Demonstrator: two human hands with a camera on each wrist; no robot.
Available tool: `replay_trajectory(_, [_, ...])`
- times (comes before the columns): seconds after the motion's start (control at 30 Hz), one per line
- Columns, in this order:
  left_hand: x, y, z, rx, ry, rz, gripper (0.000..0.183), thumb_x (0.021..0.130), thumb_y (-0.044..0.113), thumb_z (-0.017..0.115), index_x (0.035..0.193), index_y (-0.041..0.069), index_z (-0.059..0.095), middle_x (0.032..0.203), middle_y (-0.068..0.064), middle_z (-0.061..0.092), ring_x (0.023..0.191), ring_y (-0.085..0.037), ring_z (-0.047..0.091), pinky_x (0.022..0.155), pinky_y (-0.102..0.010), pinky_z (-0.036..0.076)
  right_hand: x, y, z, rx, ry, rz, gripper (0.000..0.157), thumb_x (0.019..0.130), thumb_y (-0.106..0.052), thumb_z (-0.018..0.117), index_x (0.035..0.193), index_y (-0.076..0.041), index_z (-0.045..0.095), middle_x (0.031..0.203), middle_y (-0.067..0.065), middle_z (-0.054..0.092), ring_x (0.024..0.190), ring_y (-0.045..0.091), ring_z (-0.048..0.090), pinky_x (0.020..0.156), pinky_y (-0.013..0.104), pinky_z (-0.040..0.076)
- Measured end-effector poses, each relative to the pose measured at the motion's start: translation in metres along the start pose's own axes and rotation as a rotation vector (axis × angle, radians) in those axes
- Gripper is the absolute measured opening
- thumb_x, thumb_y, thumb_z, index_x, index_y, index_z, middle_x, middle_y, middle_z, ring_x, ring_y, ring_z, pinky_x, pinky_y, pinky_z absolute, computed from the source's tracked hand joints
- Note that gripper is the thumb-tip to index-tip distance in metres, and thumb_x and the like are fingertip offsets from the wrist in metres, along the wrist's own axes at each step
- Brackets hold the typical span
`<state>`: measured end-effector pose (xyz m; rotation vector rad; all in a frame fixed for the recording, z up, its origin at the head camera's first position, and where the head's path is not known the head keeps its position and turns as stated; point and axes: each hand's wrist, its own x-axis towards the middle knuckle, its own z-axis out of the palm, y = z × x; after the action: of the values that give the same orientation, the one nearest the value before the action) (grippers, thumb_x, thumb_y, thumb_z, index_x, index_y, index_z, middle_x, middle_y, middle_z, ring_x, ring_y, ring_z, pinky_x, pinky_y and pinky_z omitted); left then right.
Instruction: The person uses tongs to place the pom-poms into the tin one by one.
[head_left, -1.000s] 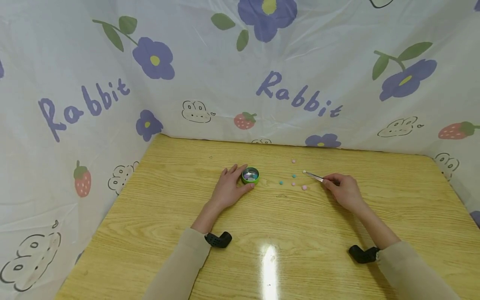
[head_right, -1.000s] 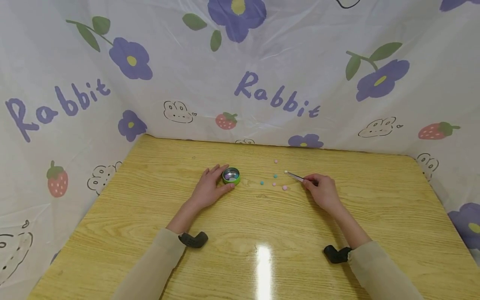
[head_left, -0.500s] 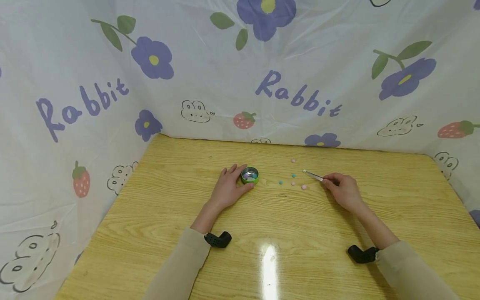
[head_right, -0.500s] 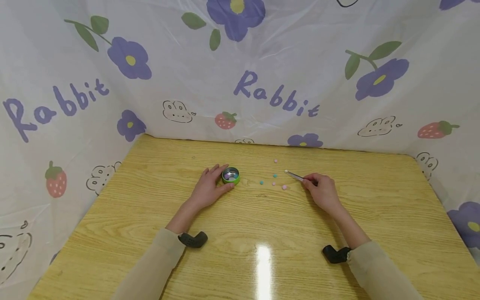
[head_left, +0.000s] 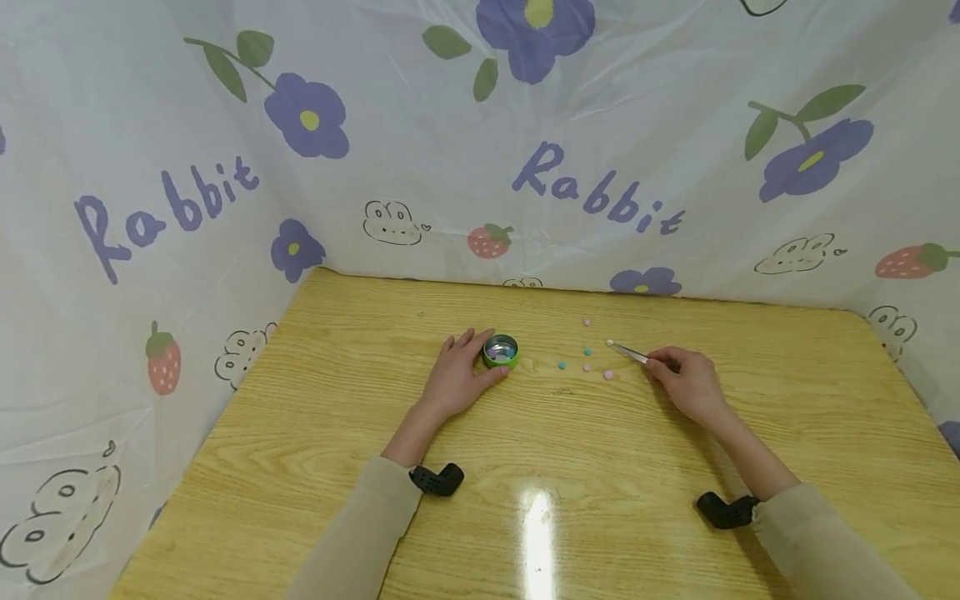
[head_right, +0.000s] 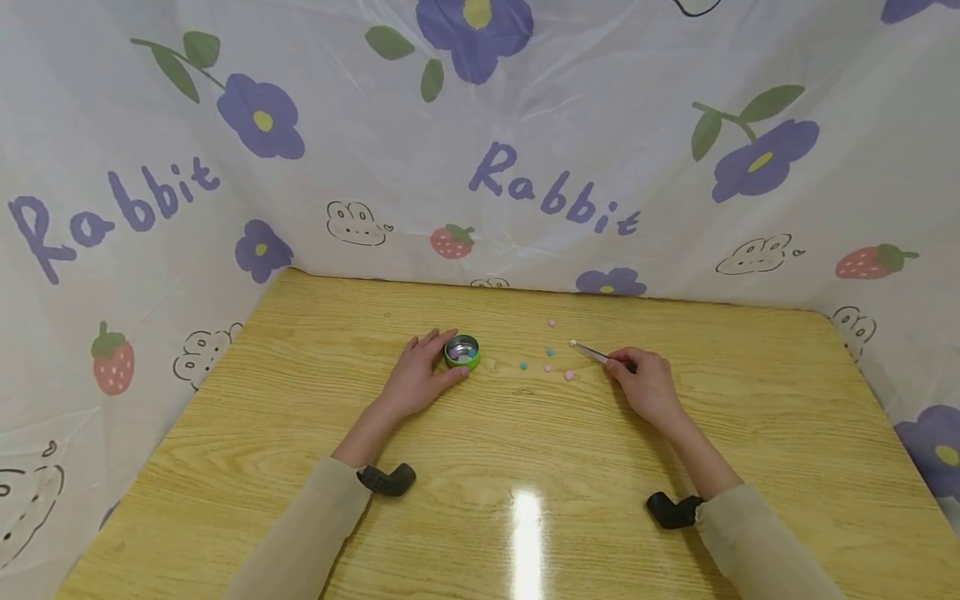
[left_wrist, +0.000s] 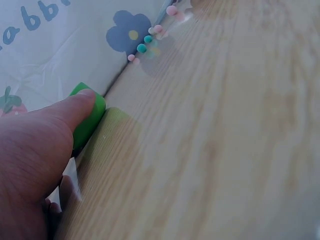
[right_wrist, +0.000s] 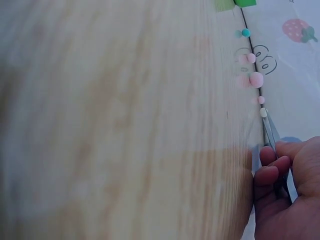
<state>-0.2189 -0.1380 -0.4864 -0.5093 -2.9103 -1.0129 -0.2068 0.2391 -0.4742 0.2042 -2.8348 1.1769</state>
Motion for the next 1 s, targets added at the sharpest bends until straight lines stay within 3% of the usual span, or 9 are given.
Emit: replay_trajectory(1.0, [0.0, 0.001, -0.001, -0.001, 0.002, 0.0, 0.072, 0.097, 0.041, 0.072, 0.155, 0.007, 0.046, 0.154, -0.022, 0.046, 0.15, -0.037, 0.032, 0.125, -0.052, 0.015, 0.003, -0.019, -0.003, 0.047, -0.015, -0.045, 0.027, 0.106, -0.016, 0.061, 0.117, 0.007, 0.071, 0.092, 0.015, 0.072, 0.073, 0.02, 0.06, 0.053, 0.026, 0.043])
